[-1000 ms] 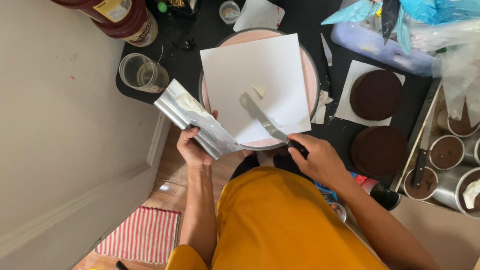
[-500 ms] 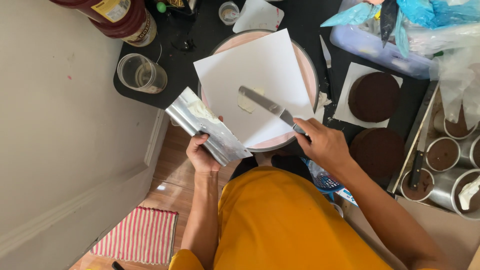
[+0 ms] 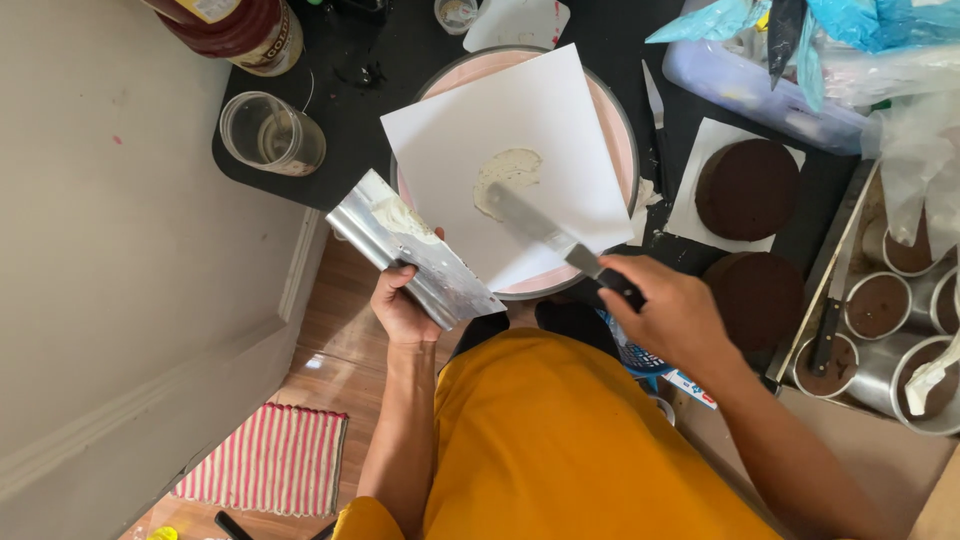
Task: Slicing a chocolate cake into layers and placing a layer on a cake board using frosting.
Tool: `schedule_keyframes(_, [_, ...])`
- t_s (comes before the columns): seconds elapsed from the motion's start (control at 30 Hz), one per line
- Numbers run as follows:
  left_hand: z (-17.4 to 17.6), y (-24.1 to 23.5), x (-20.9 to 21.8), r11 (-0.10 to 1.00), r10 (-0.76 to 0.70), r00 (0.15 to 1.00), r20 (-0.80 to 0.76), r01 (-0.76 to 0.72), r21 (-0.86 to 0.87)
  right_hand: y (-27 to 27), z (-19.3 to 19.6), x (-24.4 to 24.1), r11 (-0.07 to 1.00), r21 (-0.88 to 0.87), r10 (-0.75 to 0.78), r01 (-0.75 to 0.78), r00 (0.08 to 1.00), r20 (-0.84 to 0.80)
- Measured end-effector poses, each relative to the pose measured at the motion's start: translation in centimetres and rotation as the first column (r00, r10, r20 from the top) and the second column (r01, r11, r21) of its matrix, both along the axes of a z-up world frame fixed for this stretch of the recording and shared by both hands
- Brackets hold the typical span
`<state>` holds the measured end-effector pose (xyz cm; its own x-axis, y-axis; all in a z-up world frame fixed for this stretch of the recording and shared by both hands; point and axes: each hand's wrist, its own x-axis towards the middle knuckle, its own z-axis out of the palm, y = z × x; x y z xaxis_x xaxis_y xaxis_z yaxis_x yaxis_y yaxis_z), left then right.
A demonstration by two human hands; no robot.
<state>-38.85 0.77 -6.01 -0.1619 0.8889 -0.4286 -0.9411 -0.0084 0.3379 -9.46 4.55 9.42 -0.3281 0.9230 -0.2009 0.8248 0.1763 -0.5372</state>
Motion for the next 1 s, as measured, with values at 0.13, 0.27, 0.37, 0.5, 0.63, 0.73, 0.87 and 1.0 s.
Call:
schedule_keyframes(0.13, [0.7,0.2,-0.2,1.000,0.019,1.000,-0.016,-0.020,-0.017,-0.2,-0.4,0.0,0.999,0.027,0.044,-0.045,0.998,0.033])
schedule_keyframes(0.27, [-0.4,0.6,-0.9,1.000,0.007,0.999,-0.036,-0.008,-0.022,0.7,1.3,3.2,0.999,0.036,-0.001,-0.002,0.997,0.079])
schedule_keyframes(0.37, [-2.5,1.8,-2.1,0.999,-0.007,0.993,-0.119,0.002,-0.044,2.0,2.9,3.5,0.995,0.014,-0.096,0.095,0.986,0.137])
schedule_keyframes(0.5, [-3.2,3.2,-4.0,0.998,0.051,0.965,-0.257,-0.061,-0.028,3.4,1.2,3.6,0.982,0.189,-0.033,0.025,0.999,0.034])
schedule_keyframes(0.63, [2.0,3.7,-3.5,0.999,0.043,0.994,-0.105,-0.039,0.034,5.0,-1.5,3.5,0.970,0.243,0.013,0.004,0.998,-0.068])
schedule_keyframes(0.73, [3.6,3.1,-2.3,0.998,0.023,0.985,-0.173,-0.013,0.058,6.2,-1.8,2.5,0.986,0.166,0.011,-0.005,0.999,-0.036])
schedule_keyframes(0.87, [0.4,1.8,-1.9,0.997,0.036,0.994,-0.105,-0.043,-0.068,6.9,-2.3,1.8,0.982,0.146,0.117,-0.123,0.992,0.050])
schedule_keyframes(1.0, [-1.5,1.7,-2.2,0.994,0.061,0.997,-0.046,-0.065,-0.089,6.5,-2.1,1.4,0.944,0.200,0.226,-0.262,0.957,0.183])
